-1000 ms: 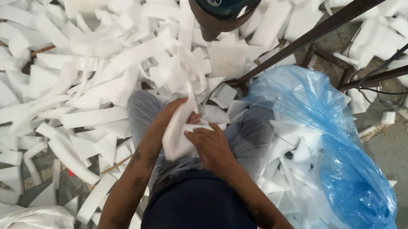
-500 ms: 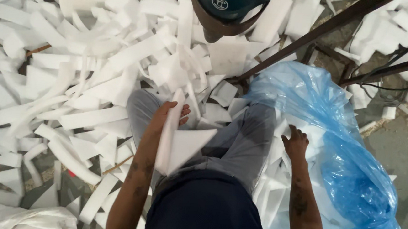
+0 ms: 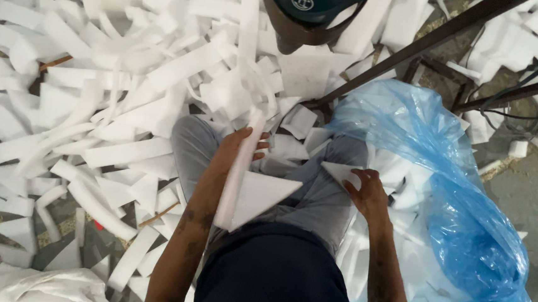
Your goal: The person sits on the floor and repeatedly smooths the edges of white foam pieces using a heat gun. They pick up individual pieces, apply heat to the edges, and place them into a blue plastic bag.
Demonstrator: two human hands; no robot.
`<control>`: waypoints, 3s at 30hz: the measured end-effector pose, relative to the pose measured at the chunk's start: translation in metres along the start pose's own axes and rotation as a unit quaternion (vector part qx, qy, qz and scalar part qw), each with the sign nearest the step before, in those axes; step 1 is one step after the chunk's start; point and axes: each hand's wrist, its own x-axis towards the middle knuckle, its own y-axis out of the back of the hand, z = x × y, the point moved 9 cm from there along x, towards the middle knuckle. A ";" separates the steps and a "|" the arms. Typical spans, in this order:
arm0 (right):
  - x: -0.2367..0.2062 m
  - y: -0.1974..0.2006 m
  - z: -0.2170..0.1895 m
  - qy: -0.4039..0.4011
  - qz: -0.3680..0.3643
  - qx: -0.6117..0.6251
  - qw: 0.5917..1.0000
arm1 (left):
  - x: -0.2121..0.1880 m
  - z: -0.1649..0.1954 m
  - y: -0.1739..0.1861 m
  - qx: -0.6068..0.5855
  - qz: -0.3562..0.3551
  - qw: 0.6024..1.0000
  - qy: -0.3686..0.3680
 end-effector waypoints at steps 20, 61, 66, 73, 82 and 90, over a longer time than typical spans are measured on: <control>-0.030 0.100 -0.217 0.186 -0.020 0.392 0.901 | -0.043 0.050 -0.079 0.144 -0.035 0.977 -0.155; 0.034 0.119 -0.248 0.246 -0.004 0.477 0.844 | -0.055 0.140 -0.132 0.069 -0.152 0.964 -0.204; 0.055 0.135 -0.255 0.233 0.037 0.444 0.865 | -0.032 0.162 -0.141 0.015 -0.177 0.971 -0.163; 0.077 0.136 -0.259 0.231 0.006 0.454 0.860 | -0.020 0.173 -0.133 0.058 -0.130 0.979 -0.146; -0.016 0.131 -0.251 0.212 -0.021 0.242 0.946 | -0.126 0.141 -0.137 0.431 -0.078 0.834 -0.336; -0.038 0.112 -0.242 0.214 -0.015 0.332 0.918 | -0.137 0.128 -0.142 0.437 -0.091 0.836 -0.320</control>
